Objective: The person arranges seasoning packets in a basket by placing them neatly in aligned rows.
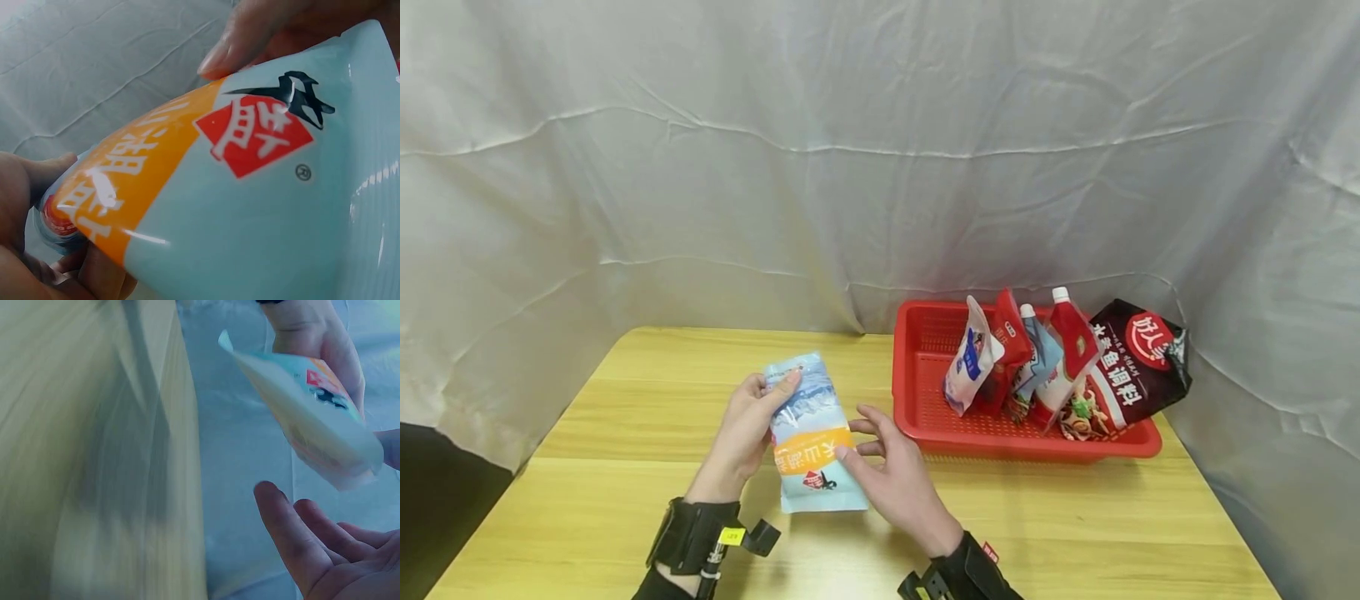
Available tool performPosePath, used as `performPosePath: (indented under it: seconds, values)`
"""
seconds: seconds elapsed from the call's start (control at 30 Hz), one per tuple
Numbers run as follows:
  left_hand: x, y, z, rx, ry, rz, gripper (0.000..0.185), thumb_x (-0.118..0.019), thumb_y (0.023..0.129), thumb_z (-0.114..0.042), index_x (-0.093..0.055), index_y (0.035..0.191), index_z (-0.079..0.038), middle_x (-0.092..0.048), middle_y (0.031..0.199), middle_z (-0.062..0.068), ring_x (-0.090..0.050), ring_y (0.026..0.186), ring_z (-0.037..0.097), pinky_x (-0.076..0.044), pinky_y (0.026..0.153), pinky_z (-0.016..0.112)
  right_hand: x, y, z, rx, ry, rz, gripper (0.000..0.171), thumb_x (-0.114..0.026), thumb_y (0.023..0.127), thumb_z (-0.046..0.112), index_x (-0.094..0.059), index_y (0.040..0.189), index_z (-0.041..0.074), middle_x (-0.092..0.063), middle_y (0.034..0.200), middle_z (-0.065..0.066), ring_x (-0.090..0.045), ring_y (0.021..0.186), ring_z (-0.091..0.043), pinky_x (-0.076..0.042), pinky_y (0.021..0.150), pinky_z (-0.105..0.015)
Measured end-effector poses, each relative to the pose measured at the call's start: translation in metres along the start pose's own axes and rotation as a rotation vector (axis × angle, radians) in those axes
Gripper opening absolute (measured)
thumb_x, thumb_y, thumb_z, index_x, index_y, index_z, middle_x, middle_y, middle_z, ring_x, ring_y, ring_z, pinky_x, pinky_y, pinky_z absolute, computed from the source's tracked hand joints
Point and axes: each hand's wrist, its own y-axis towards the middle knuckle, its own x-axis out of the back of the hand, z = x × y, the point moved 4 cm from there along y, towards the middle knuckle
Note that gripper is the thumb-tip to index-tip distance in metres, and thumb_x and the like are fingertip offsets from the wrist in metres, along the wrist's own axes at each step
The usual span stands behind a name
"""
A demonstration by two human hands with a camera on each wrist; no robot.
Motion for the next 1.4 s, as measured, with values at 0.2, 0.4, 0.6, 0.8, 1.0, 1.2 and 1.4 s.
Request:
performPosePath:
  seconds: [0.2, 0.4, 0.6, 0.8, 1.0, 1.2, 1.4]
  values:
    - [-0.003, 0.0, 0.002, -0.002, -0.014, -0.008, 0.041, -0.07, 0.102, -0.029, -0.044, 0.118, -0.002, -0.069, 0.094, 0.01, -0.072, 0.077, 0.015, -0.06, 0.066, 0.024, -0.004, -0.001, -0.001, -0.032, 0.101, 0.057, 0.063, -0.073, 0.099, 0.024, -0.046, 0.152, 0.001, -0.063, 0.137, -0.024, -0.072, 0.107, -0.028, -0.059, 0.083, -0.027]
    - [-0.005, 0.002, 0.004, -0.006, -0.051, -0.018, 0.039, -0.069, 0.102, -0.027, -0.043, 0.116, -0.002, -0.069, 0.092, 0.01, -0.072, 0.076, 0.014, -0.06, 0.066, 0.024, -0.008, -0.002, -0.004, -0.046, 0.165, 0.086, 0.065, -0.073, 0.099, 0.02, -0.043, 0.151, -0.004, -0.062, 0.137, -0.026, -0.073, 0.106, -0.029, -0.062, 0.078, -0.03]
    - [-0.006, 0.003, 0.006, 0.006, -0.05, -0.015, 0.041, -0.07, 0.102, -0.029, -0.044, 0.116, -0.002, -0.068, 0.093, 0.009, -0.071, 0.075, 0.014, -0.06, 0.064, 0.024, -0.006, -0.002, -0.005, -0.043, 0.131, 0.051, 0.061, -0.074, 0.098, 0.02, -0.048, 0.148, -0.004, -0.067, 0.129, -0.021, -0.072, 0.102, -0.024, -0.062, 0.076, -0.028]
    - [-0.008, 0.003, 0.008, 0.021, -0.038, -0.012, 0.043, -0.072, 0.1, -0.03, -0.044, 0.115, -0.002, -0.069, 0.091, 0.009, -0.07, 0.072, 0.013, -0.058, 0.061, 0.023, -0.004, -0.004, -0.002, -0.022, 0.088, -0.009, 0.053, -0.075, 0.097, 0.016, -0.056, 0.142, -0.004, -0.072, 0.118, -0.017, -0.072, 0.095, -0.021, -0.06, 0.074, -0.025]
    - [-0.01, 0.004, 0.009, 0.023, -0.038, 0.007, 0.044, -0.072, 0.099, -0.03, -0.044, 0.118, -0.002, -0.07, 0.092, 0.009, -0.07, 0.073, 0.013, -0.059, 0.064, 0.023, 0.001, -0.006, 0.0, 0.023, 0.057, -0.064, 0.045, -0.076, 0.095, 0.009, -0.063, 0.135, -0.003, -0.075, 0.111, -0.013, -0.071, 0.092, -0.017, -0.058, 0.076, -0.025]
    - [-0.011, 0.002, 0.005, -0.018, -0.059, 0.078, 0.046, -0.069, 0.101, -0.026, -0.044, 0.128, 0.001, -0.069, 0.101, 0.01, -0.07, 0.081, 0.015, -0.059, 0.069, 0.025, 0.011, -0.006, 0.006, 0.047, 0.097, -0.074, 0.043, -0.075, 0.094, 0.007, -0.063, 0.134, -0.005, -0.074, 0.106, -0.015, -0.071, 0.088, -0.018, -0.059, 0.073, -0.026]
    - [-0.005, -0.001, 0.001, -0.048, -0.052, 0.128, 0.05, -0.065, 0.103, -0.022, -0.043, 0.138, 0.006, -0.066, 0.111, 0.014, -0.069, 0.09, 0.019, -0.061, 0.076, 0.031, 0.027, -0.007, 0.012, -0.013, 0.08, -0.078, 0.045, -0.076, 0.094, 0.01, -0.064, 0.136, -0.001, -0.074, 0.111, -0.014, -0.07, 0.09, -0.02, -0.058, 0.075, -0.026]
